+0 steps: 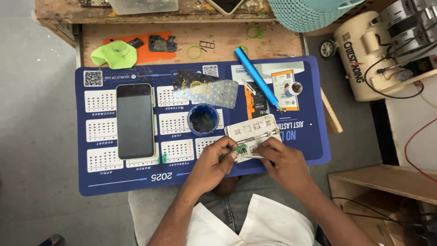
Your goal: The person uses a metal spudger to scrape and clean a small green circuit board held in a metal jig. They repeatedly dip the tool into a small blue container of dark liquid and continue scraping the board surface. The person also picks up a small green component from a nearby container and places it on the board.
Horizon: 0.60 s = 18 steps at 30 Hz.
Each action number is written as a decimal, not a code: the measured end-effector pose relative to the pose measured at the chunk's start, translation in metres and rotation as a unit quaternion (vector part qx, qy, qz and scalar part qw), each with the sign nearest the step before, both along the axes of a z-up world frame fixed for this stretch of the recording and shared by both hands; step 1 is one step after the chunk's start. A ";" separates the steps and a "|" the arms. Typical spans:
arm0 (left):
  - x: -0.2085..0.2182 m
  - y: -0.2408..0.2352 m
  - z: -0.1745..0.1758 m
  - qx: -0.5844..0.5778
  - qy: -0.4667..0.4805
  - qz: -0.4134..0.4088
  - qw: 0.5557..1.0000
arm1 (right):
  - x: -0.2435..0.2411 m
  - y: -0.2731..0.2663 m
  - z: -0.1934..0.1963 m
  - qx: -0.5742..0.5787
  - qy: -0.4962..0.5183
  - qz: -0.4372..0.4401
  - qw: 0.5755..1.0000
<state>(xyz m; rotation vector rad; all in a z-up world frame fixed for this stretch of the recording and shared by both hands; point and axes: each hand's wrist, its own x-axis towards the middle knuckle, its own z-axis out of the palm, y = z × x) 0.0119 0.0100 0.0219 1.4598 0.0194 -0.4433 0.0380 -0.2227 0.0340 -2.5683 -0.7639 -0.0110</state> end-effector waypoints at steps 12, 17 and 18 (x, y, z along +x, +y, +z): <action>-0.001 -0.002 -0.005 -0.020 -0.017 0.034 0.999 | 0.003 0.015 0.006 -0.026 -0.007 0.028 0.999; 0.000 -0.005 -0.011 -0.029 -0.014 0.087 0.996 | 0.026 0.019 0.022 0.034 0.090 -0.032 0.995; 0.000 -0.005 -0.011 -0.026 -0.011 0.089 0.996 | 0.036 0.022 0.023 0.052 0.082 -0.038 0.995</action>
